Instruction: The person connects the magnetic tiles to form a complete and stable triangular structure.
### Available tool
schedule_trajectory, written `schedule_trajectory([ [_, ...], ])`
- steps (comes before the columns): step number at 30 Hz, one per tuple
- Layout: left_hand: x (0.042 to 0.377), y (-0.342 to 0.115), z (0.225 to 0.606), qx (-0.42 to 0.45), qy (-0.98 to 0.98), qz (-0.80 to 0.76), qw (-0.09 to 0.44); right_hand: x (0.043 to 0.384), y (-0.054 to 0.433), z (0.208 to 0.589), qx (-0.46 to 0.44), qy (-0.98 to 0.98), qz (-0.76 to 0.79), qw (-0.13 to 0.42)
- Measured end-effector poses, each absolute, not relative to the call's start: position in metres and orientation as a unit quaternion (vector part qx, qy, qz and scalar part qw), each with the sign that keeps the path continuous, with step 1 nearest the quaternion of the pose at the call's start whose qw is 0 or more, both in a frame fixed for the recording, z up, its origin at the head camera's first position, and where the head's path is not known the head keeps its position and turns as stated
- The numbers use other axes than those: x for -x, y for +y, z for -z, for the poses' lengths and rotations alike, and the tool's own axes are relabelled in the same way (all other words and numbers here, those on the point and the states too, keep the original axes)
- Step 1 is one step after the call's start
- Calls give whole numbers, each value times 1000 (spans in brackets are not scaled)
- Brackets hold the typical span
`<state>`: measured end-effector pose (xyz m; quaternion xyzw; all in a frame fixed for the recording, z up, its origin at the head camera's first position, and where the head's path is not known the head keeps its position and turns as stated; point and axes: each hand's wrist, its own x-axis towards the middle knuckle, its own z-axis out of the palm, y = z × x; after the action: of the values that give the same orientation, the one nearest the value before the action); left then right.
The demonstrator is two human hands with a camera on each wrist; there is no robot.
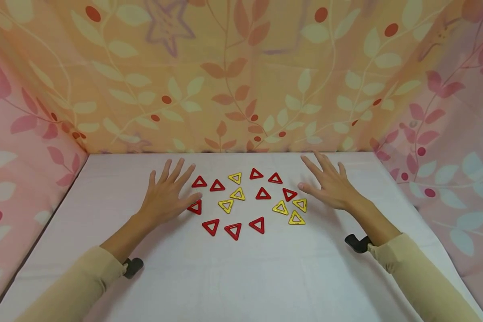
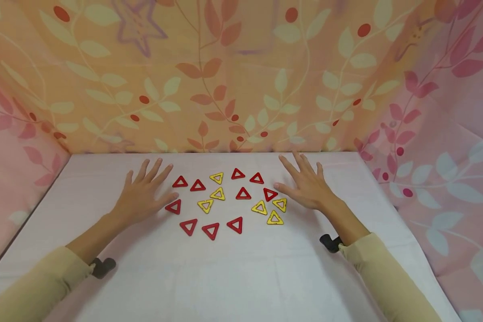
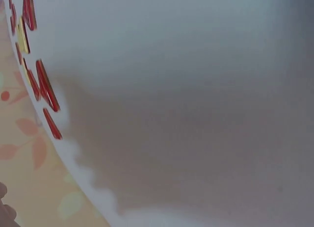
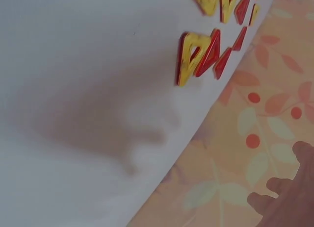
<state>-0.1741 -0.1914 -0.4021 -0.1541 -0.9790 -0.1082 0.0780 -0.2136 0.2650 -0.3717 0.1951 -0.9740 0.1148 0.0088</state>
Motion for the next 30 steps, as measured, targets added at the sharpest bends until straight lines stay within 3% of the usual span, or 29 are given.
schedule_trajectory([
  [12, 162, -167, 402, 190, -962, 188, 55, 199, 247, 367, -220, -950, -215, -61],
  [30, 147, -141, 408, 209, -900, 382, -36, 188, 228, 383, -292, -885, -340, -127],
])
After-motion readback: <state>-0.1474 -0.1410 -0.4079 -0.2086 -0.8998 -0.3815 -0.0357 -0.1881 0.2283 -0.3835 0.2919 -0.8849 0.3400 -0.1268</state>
